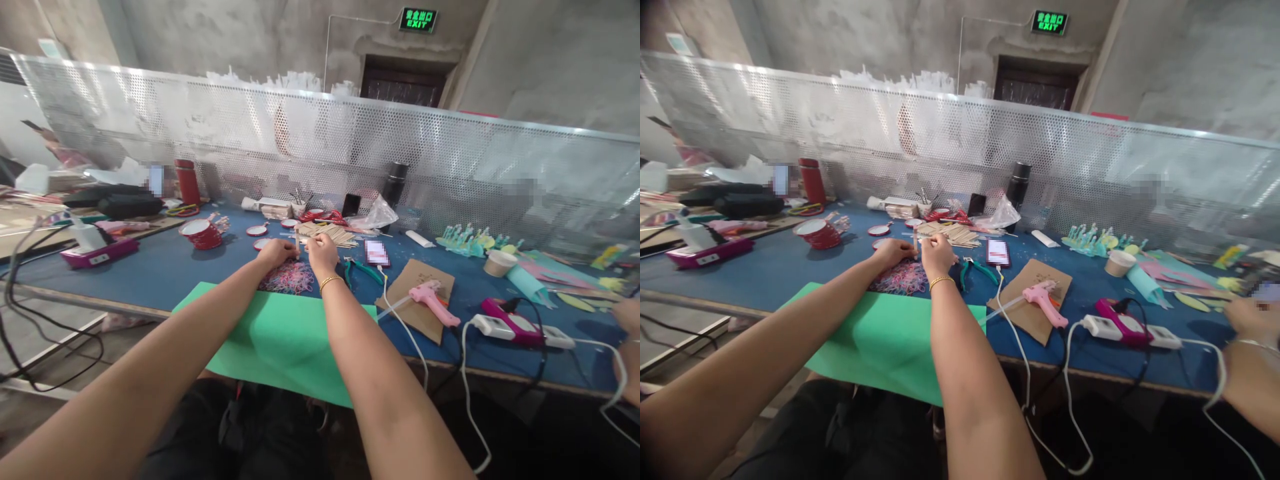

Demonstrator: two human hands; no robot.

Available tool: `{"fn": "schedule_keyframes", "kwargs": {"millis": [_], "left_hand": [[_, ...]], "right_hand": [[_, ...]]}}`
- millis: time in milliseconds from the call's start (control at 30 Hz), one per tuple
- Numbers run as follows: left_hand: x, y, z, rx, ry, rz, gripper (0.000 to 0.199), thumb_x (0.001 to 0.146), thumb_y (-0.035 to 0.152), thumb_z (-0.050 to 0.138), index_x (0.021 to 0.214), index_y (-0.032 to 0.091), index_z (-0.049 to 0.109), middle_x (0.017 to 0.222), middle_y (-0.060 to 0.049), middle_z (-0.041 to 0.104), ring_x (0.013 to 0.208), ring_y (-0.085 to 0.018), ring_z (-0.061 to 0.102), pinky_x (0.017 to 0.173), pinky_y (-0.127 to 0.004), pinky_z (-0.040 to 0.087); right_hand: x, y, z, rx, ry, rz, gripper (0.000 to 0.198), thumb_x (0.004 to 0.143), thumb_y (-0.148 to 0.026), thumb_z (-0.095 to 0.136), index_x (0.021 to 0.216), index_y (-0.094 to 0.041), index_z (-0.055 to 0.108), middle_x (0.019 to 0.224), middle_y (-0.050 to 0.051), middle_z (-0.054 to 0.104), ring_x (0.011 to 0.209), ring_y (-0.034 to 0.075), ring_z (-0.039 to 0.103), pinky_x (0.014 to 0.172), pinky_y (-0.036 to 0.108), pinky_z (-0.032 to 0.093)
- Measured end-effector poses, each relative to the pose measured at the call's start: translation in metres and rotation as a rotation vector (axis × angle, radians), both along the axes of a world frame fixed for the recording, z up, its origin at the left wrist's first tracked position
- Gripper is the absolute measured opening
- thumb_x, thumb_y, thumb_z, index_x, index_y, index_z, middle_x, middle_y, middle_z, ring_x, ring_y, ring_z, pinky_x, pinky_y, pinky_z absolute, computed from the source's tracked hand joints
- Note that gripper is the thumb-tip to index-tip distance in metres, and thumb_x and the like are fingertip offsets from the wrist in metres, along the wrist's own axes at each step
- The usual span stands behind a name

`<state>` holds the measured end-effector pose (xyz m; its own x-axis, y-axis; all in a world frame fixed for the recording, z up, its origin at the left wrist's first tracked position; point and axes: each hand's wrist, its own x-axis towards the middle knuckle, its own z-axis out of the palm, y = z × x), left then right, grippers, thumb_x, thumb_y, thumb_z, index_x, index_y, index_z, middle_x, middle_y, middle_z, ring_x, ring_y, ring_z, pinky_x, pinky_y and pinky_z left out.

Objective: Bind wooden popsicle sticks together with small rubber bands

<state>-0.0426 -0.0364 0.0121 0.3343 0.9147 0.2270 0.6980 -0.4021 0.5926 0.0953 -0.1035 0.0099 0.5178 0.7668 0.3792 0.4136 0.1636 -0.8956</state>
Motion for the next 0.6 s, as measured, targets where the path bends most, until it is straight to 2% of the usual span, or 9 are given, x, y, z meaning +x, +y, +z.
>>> {"fn": "schedule_keyframes", "kwargs": {"millis": [133,300,500,600], "left_hand": [[-0.0016,0.0021,-0.0020,0.019,0.005,-0.010,0.037,0.066,0.051,0.063,0.074,0.018,0.076,0.068,0.000,0.070,0.063,-0.015,0.055,0.059,-0.025,0.034],[-0.0031,0.0048,-0.0040,0.021,0.006,-0.019,0.036,0.067,0.052,0.063,0.074,0.019,0.076,0.069,0.000,0.070,0.065,-0.016,0.056,0.060,-0.025,0.035],[-0.0029,0.0052,-0.0036,0.033,0.007,-0.033,0.036,0.068,0.052,0.062,0.072,0.018,0.076,0.066,0.000,0.068,0.063,-0.016,0.054,0.058,-0.025,0.034],[-0.0021,0.0035,-0.0023,0.023,0.011,-0.015,0.036,0.066,0.052,0.064,0.071,0.018,0.075,0.062,0.000,0.067,0.061,-0.015,0.052,0.057,-0.025,0.032]], "right_hand": [[-0.0013,0.0022,-0.0021,0.044,-0.029,0.054,0.015,0.076,-0.033,0.051,0.068,-0.023,0.059,0.072,-0.003,0.068,0.073,0.016,0.060,0.073,0.026,0.046],[-0.0009,0.0015,-0.0014,-0.007,0.016,-0.001,0.013,0.075,-0.034,0.052,0.068,-0.024,0.058,0.071,-0.003,0.068,0.072,0.016,0.060,0.073,0.027,0.046],[-0.0021,0.0029,-0.0022,0.063,0.002,0.073,0.013,0.075,-0.031,0.050,0.068,-0.024,0.058,0.071,-0.003,0.067,0.073,0.016,0.061,0.071,0.025,0.046],[-0.0009,0.0021,-0.0017,0.024,0.017,0.029,0.013,0.075,-0.032,0.052,0.067,-0.024,0.058,0.070,-0.003,0.067,0.071,0.016,0.060,0.071,0.027,0.046]]}}
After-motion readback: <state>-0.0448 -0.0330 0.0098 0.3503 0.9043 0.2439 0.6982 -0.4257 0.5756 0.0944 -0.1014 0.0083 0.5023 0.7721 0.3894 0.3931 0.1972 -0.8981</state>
